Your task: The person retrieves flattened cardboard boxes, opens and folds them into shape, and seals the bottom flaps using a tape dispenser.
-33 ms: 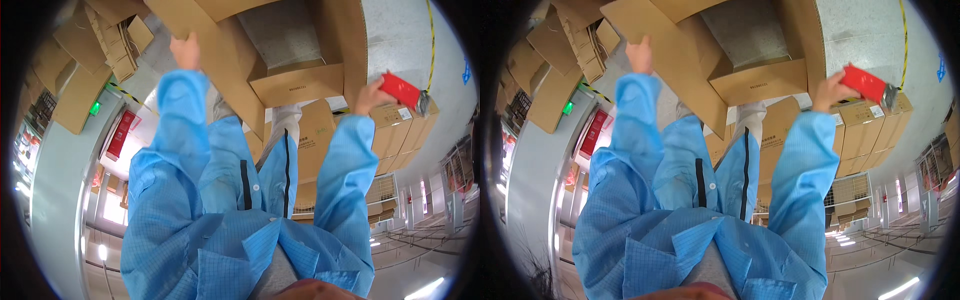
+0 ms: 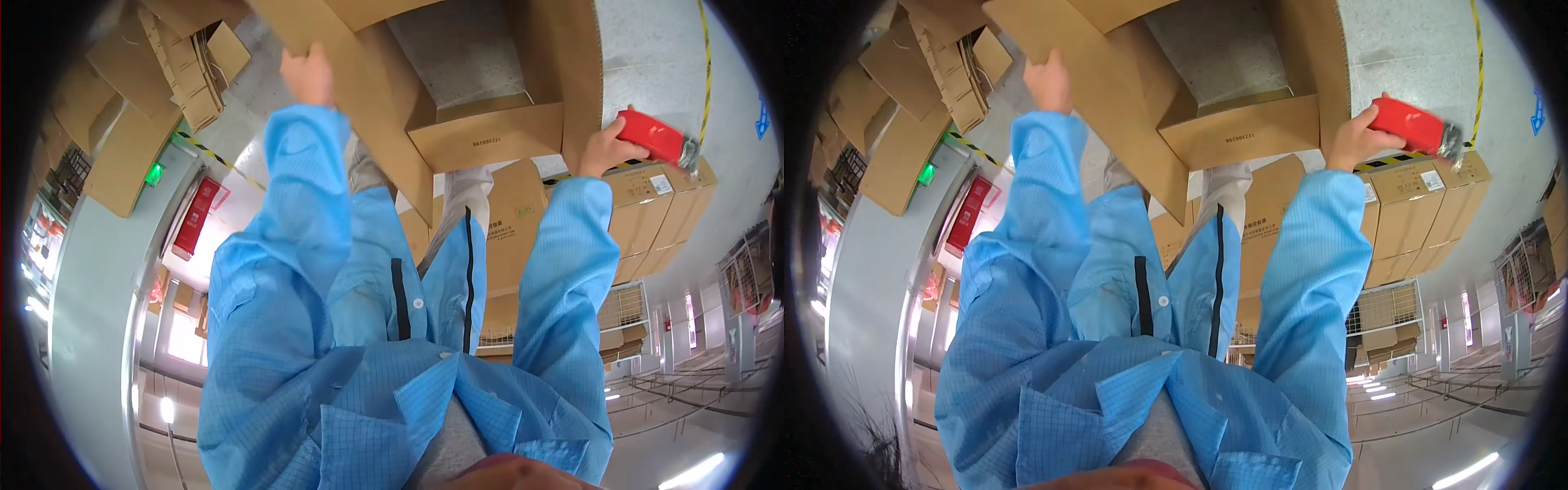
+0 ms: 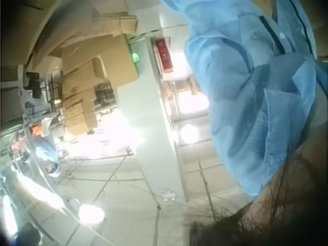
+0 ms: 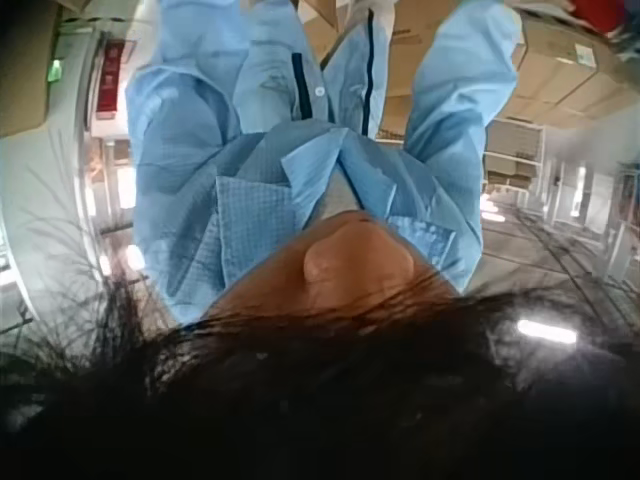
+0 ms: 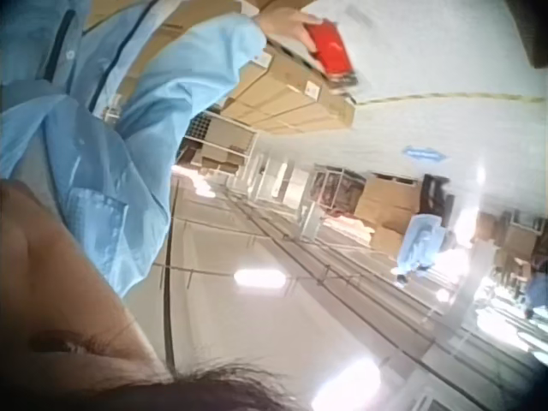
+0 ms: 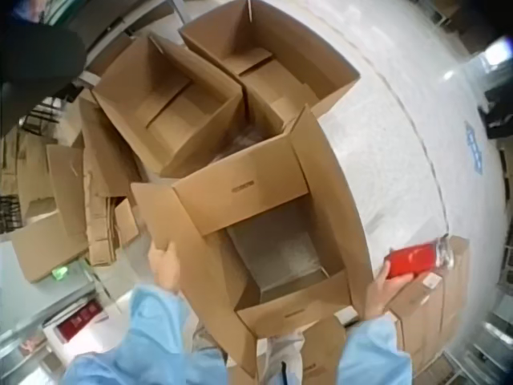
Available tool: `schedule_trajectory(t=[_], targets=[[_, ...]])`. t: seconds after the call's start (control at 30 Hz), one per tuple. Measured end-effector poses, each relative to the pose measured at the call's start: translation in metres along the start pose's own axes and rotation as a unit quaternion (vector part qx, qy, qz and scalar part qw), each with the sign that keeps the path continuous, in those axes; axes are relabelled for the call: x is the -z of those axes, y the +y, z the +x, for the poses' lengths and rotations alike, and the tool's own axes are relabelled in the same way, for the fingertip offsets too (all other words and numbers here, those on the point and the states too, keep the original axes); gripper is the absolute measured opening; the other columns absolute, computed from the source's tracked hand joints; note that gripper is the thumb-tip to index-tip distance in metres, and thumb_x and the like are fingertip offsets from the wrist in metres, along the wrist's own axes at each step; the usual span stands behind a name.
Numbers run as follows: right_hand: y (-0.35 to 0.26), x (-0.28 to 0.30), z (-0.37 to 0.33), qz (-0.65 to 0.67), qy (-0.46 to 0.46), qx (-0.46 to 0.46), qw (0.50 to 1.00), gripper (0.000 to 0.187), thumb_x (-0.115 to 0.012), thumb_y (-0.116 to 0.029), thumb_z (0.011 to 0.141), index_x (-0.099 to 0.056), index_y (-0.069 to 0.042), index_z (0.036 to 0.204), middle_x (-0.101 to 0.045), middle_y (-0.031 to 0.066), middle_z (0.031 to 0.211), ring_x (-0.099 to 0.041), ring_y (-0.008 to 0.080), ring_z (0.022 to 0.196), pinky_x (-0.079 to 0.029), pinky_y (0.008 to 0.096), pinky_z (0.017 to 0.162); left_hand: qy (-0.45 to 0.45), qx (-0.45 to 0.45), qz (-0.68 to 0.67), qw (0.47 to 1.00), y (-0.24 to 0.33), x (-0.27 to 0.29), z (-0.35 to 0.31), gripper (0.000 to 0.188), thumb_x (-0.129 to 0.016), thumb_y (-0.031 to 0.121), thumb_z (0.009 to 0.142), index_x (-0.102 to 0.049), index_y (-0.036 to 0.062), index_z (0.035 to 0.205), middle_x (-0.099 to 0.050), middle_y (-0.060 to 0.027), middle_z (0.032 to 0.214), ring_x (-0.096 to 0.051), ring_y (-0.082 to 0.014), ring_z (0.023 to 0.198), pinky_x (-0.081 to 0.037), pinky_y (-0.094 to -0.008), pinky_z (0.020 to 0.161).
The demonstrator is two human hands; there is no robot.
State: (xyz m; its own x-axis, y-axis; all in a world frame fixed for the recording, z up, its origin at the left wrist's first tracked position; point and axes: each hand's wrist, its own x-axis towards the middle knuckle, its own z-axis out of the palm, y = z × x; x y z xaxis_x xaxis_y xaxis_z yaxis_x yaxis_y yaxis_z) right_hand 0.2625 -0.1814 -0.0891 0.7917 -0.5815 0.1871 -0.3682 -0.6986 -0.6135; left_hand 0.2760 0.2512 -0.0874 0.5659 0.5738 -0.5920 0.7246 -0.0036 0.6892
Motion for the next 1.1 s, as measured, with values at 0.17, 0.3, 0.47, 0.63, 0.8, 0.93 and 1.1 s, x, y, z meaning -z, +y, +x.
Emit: schedule_trajectory(t=[0.17, 0.3, 0.47, 0.63, 0.8, 0.93, 1.1], targets=[[-0.010, -0.009, -0.027, 0.154, -0.116, -0.077, 0.978, 0.064, -0.059, -0.006, 0.086, -0.017, 0.010, 0.131, -0.048, 0.0256, 0.117, -0.055, 0.0318, 0.102, -0.048, 0.0388, 0.087, 0.135, -0.200, 0.052, 0.969, -0.006, -0.064, -0.005, 0.051, -0.058, 0.007, 0.080, -0.044, -0.0025, 0.129, -0.053, -0.0181, 0.125, -0.052, -0.0291, 0.115, -0.040, -0.0367, 0.098], [-0.033, -0.024, -0.085, 0.000, -0.208, -0.179, 0.962, 0.075, -0.058, -0.016, 0.089, -0.006, 0.008, 0.137, -0.045, 0.0271, 0.125, -0.054, 0.0348, 0.108, -0.046, 0.0405, 0.089, 0.126, -0.205, 0.074, 0.968, 0.011, -0.097, -0.018, 0.060, -0.055, 0.008, 0.079, -0.034, -0.0021, 0.135, -0.044, -0.0289, 0.131, -0.043, -0.0418, 0.122, -0.033, -0.0426, 0.105], [-0.025, -0.075, -0.152, 0.084, -0.185, -0.132, 0.970, 0.065, -0.058, -0.013, 0.089, -0.016, 0.009, 0.133, -0.050, 0.0267, 0.123, -0.051, 0.0387, 0.113, -0.040, 0.0444, 0.096, -0.054, -0.265, 0.138, 0.953, -0.020, -0.148, 0.005, 0.100, -0.067, 0.035, 0.077, -0.006, 0.0009, 0.148, -0.005, -0.0279, 0.152, -0.003, -0.0445, 0.141, -0.007, -0.0546, 0.113], [0.010, -0.103, -0.142, 0.082, -0.299, -0.117, 0.943, 0.051, -0.059, -0.007, 0.086, -0.028, 0.005, 0.125, -0.061, 0.0156, 0.115, -0.051, 0.0319, 0.113, -0.035, 0.0429, 0.099, -0.131, -0.234, 0.529, 0.805, -0.019, -0.155, 0.037, 0.105, -0.076, 0.046, 0.069, -0.014, 0.0183, 0.149, -0.009, -0.0225, 0.153, -0.007, -0.0400, 0.142, -0.013, -0.0569, 0.111], [0.012, -0.093, -0.133, 0.036, -0.374, -0.074, 0.924, 0.045, -0.059, -0.004, 0.084, -0.036, -0.001, 0.123, -0.065, 0.0094, 0.111, -0.053, 0.0306, 0.111, -0.033, 0.0420, 0.100, -0.131, -0.260, 0.472, 0.832, 0.031, -0.147, 0.091, 0.109, -0.081, 0.045, 0.063, -0.018, 0.0166, 0.148, -0.019, -0.0182, 0.150, -0.014, -0.0380, 0.140, -0.017, -0.0591, 0.109], [0.023, -0.081, -0.126, 0.030, -0.420, -0.079, 0.903, 0.042, -0.059, -0.005, 0.083, -0.040, -0.004, 0.121, -0.066, 0.0081, 0.107, -0.058, 0.0290, 0.107, -0.040, 0.0384, 0.095, -0.310, -0.190, 0.431, 0.826, 0.080, -0.145, 0.114, 0.118, -0.082, 0.049, 0.059, -0.014, 0.0171, 0.149, -0.024, -0.0133, 0.149, -0.017, -0.0328, 0.140, -0.015, -0.0619, 0.109], [0.021, -0.085, -0.128, 0.111, -0.409, -0.135, 0.896, 0.046, -0.061, -0.011, 0.082, -0.040, -0.005, 0.122, -0.065, 0.0131, 0.104, -0.058, 0.0341, 0.104, -0.038, 0.0462, 0.093, -0.127, -0.261, 0.543, 0.788, 0.053, -0.151, 0.100, 0.120, -0.081, 0.051, 0.058, -0.012, 0.0158, 0.149, -0.025, -0.0119, 0.149, -0.019, -0.0316, 0.140, -0.015, -0.0637, 0.109]])
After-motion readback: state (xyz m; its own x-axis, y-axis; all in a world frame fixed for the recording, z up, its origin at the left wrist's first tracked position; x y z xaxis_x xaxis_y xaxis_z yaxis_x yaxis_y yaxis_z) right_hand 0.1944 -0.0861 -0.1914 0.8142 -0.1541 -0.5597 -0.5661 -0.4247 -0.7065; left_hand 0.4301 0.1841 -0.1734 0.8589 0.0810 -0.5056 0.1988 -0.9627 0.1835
